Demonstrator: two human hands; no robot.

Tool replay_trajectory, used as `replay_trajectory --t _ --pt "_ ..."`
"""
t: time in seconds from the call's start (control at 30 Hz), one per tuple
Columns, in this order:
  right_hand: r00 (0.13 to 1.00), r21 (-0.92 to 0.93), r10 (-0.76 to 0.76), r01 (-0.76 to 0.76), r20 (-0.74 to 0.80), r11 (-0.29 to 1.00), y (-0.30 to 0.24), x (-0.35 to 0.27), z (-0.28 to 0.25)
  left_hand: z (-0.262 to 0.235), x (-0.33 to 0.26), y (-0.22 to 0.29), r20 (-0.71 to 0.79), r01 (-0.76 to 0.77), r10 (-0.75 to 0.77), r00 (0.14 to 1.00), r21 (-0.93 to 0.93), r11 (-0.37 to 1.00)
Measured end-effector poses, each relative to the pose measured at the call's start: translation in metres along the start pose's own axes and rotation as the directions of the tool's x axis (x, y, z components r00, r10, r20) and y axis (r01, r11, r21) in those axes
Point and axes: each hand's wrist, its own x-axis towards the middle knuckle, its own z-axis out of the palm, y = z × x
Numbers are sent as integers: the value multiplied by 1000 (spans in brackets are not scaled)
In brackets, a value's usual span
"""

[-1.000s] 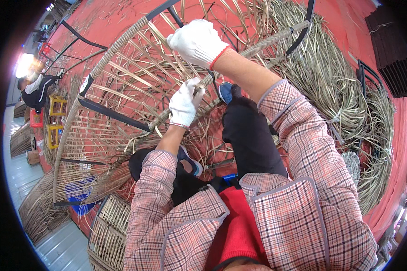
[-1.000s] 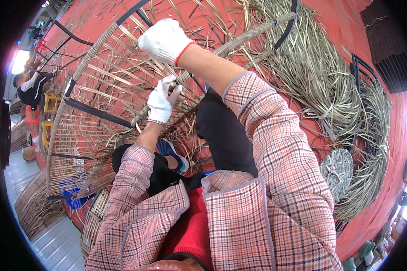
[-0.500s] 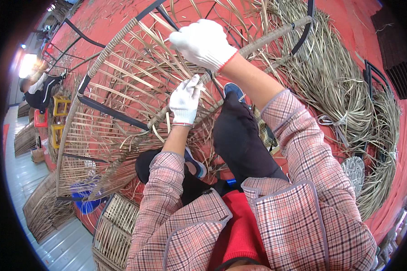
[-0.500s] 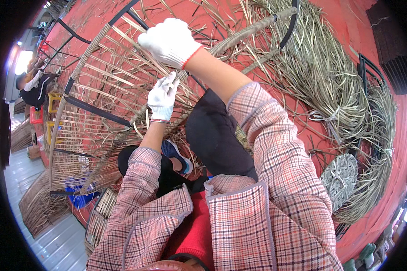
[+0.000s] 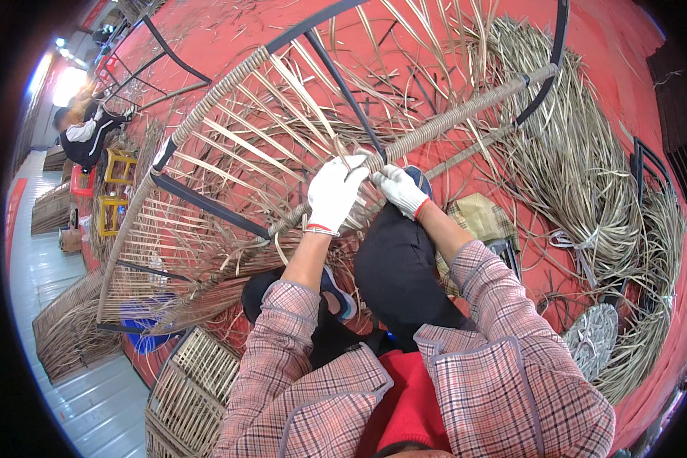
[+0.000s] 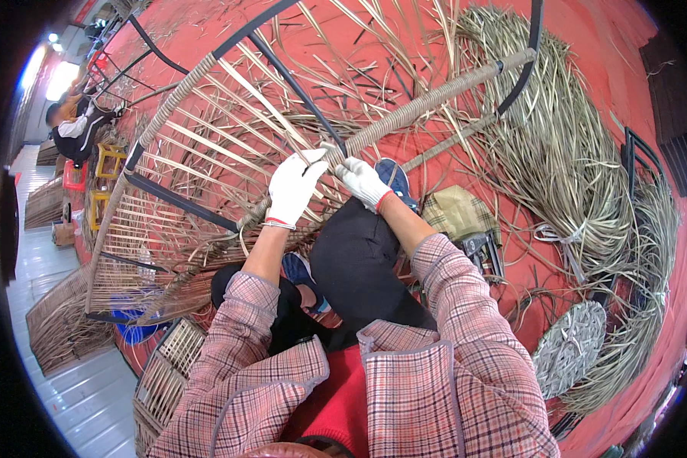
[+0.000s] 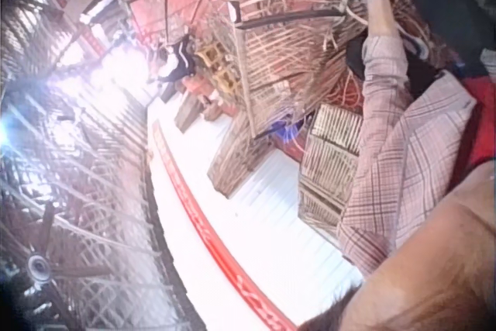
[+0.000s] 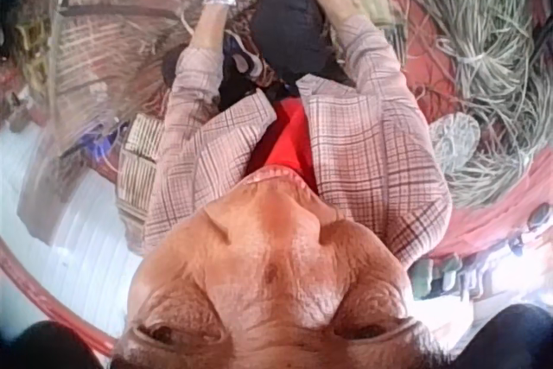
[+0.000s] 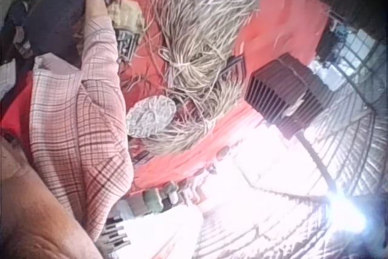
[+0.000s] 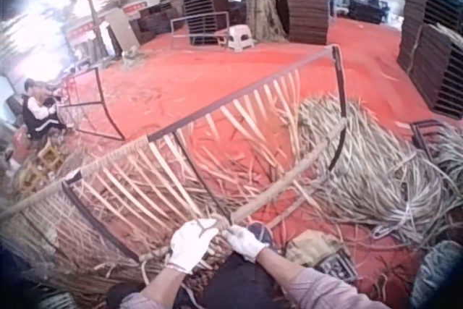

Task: The person weaves thin dried plant strips around the metal frame of a basket. They repeatedly thread the strips through the frame, pull them tight, and use a hammer to secure the weave. The process continues around the circumference of the basket frame.

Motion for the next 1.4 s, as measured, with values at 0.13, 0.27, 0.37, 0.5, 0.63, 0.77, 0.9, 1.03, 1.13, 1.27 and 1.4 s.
replay_trajectory --t 0.13,0.27,0.37,0.5,0.63,0.77,0.9,1.03,1.13,1.27,1.4 --pt "984 -165 -171 176 45 970 -4 -2 -5 -4 -1 -3 51 24 -24 998 0 1000" --pt "914 -570 -402 299 -60 765 -4 -29 -17 -3 -1 -4 65 12 -13 998 20 1000" --pt "910 -695 -412 265 -50 669 -13 -51 -19 -6 1 -5 131 77 -61 989 -120 990" --pt "899 -636 -436 322 -25 701 -44 -85 -17 -10 -4 0 88 -35 33 996 23 999" --pt "924 -470 -381 335 -4 817 -84 -93 -19 -10 -10 8 75 -29 22 997 83 996" --pt "994 -265 -108 106 8 958 -100 -93 -24 -12 -13 7 72 -46 38 997 113 993" --pt "998 -313 -66 55 -24 948 -84 -92 -25 -11 -12 -1 63 -125 119 991 108 986" --pt "955 -617 -295 221 -19 755 -56 -90 -22 -9 -10 -8 67 -179 170 983 153 972" --pt "975 -712 -221 138 -24 688 -42 -89 -21 -8 -10 -8 66 -189 180 981 166 968" --pt "983 -676 -177 97 -50 730 -38 -89 -23 -9 -10 -7 114 -202 182 977 194 960" --pt "984 -662 -172 100 -44 742 -38 -90 -24 -9 -10 -6 152 -208 178 972 209 955"
